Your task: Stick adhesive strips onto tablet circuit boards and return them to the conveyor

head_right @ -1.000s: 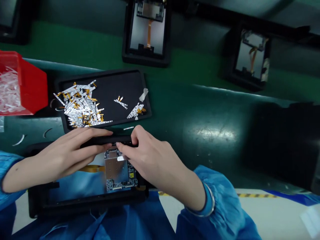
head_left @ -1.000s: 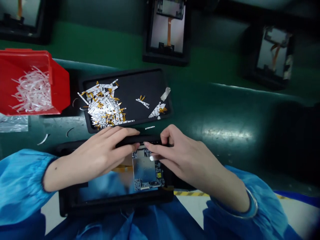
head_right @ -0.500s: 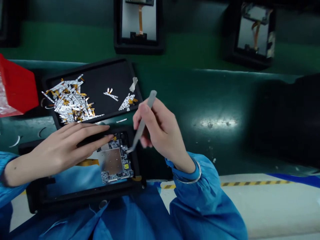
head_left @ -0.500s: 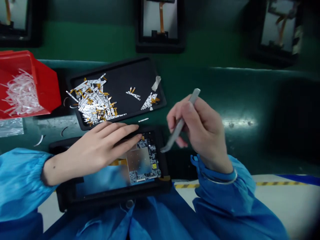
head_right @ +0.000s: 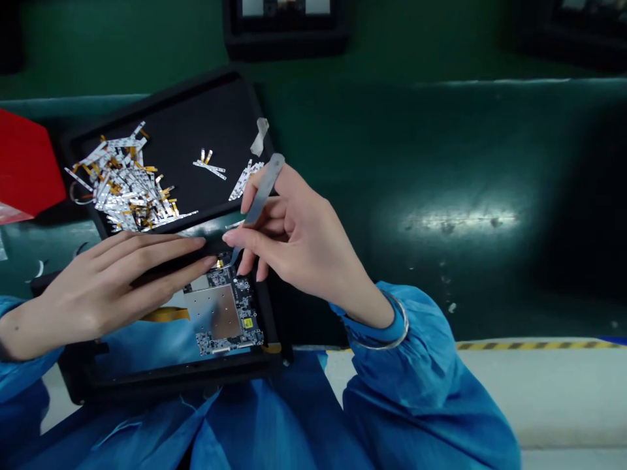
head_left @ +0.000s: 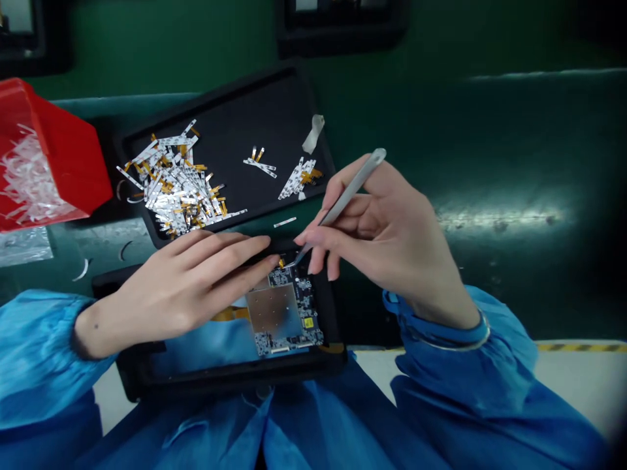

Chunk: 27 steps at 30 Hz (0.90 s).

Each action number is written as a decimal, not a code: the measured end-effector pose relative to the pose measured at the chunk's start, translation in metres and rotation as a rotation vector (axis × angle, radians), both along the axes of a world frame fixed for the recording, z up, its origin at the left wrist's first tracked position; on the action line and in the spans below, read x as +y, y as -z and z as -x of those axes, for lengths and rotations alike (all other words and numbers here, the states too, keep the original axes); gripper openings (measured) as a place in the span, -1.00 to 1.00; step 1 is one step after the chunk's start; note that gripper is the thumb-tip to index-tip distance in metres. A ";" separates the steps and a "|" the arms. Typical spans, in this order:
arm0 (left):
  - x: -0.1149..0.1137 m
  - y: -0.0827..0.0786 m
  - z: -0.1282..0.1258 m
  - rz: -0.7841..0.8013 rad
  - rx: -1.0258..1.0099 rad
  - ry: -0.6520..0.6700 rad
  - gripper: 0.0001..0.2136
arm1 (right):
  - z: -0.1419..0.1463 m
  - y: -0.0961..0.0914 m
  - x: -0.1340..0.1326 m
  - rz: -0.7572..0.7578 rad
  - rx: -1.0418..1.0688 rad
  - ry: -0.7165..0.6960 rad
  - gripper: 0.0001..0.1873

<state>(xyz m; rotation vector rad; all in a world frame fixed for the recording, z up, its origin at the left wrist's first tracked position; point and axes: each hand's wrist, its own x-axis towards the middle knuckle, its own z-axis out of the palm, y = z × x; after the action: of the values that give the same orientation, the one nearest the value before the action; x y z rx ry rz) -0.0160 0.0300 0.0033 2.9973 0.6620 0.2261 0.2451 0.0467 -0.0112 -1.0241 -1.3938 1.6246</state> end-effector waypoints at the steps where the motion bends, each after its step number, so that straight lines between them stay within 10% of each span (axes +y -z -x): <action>1: 0.000 -0.001 0.000 0.008 0.001 -0.014 -0.62 | 0.000 0.001 0.000 -0.005 0.007 0.016 -0.64; 27: -0.024 -0.008 -0.009 0.084 -0.079 -0.067 -0.67 | 0.005 -0.005 -0.005 0.017 -0.017 0.105 -0.63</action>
<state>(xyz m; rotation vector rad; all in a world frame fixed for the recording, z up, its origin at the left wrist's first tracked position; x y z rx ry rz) -0.0072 0.0058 0.0112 2.8733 0.7452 0.3099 0.2405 0.0415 -0.0065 -1.1043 -1.3171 1.5572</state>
